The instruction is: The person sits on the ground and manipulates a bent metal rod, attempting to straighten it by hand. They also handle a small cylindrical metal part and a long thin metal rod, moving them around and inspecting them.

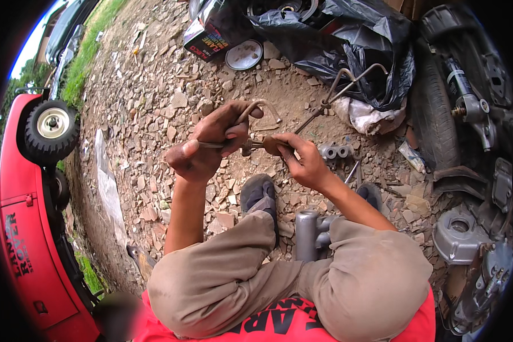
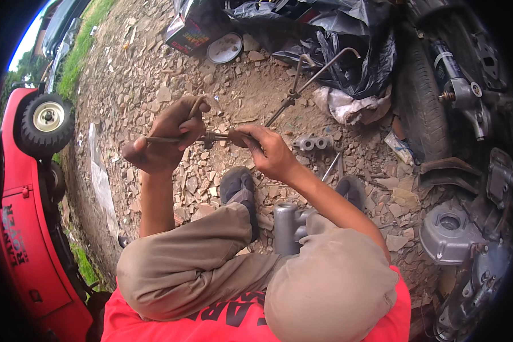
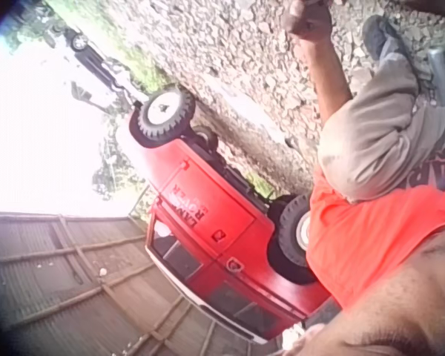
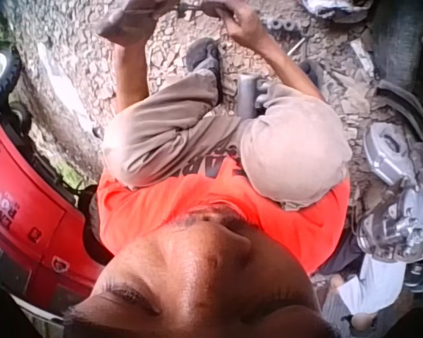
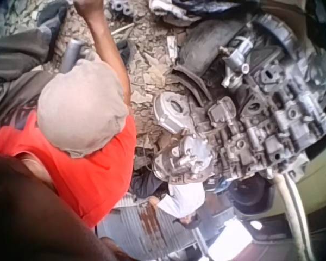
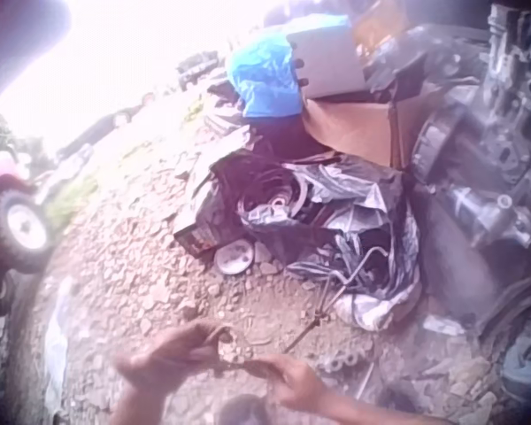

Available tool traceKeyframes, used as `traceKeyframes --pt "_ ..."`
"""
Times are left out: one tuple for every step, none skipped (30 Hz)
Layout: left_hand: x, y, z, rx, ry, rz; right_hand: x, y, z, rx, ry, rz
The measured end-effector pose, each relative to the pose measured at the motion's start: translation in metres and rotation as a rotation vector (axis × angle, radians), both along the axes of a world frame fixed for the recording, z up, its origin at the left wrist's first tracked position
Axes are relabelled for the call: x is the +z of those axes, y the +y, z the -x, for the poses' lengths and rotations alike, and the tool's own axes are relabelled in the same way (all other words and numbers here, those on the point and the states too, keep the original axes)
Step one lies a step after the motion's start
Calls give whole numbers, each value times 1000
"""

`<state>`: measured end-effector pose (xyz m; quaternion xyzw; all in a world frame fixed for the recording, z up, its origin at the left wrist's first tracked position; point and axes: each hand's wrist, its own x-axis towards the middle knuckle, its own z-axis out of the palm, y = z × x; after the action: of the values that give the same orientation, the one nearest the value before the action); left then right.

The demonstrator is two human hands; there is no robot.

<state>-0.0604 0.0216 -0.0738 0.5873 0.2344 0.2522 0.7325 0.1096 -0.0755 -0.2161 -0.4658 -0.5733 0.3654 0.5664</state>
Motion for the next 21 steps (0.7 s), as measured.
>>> traceKeyframes --pt "1 -1 -2 -38 16 0 0 0 -1 -8 -7 -9" --pt "0 -2 -4 -48 13 1 2 -1 -2 -12 4 8" --pt "-1 -2 -6 -57 10 1 6 -3 -3 -16 14 24" --pt "-2 -2 -8 -67 7 2 8 -3 -3 -20 24 41" --pt "-2 -3 -12 -65 11 22 8 -4 -4 -24 13 31" --pt "-1 -2 -16 -70 19 15 7 -4 -5 -28 3 21" --pt "0 0 -19 -75 27 9 6 -3 -6 -31 -8 12" --pt "0 1 -21 -78 37 3 4 -2 -7 -34 -69 -32" --pt "1 1 -23 -84 43 6 2 -1 -10 -36 -130 -76" --pt "2 2 -24 -90 48 8 0 0 -12 -37 -191 -120" --pt "1 2 -25 -93 52 11 1 -1 -12 -26 -104 -57" --pt "0 2 -26 -103 45 15 2 -3 -12 -15 -17 6" --pt "-2 3 -27 -112 37 19 3 -4 -13 -4 69 71" --pt "-3 4 -26 -119 36 23 3 -4 -13 2 137 70" --pt "-4 4 -25 -112 24 56 2 -4 -13 8 205 70" --pt "-3 3 -26 -102 26 61 1 -3 -12 14 273 70" --pt "0 3 -28 -96 27 66 1 -3 -11 30 352 77" --pt "1 3 -29 -89 27 70 0 -3 -10 27 344 73" --pt "-2 4 -27 -109 15 90 -1 -3 -9 23 336 69" --pt "-2 4 -26 -108 15 86 -1 -2 -9 17 326 63" --pt "-2 4 -26 -108 15 83 1 -3 -8 3 312 65"
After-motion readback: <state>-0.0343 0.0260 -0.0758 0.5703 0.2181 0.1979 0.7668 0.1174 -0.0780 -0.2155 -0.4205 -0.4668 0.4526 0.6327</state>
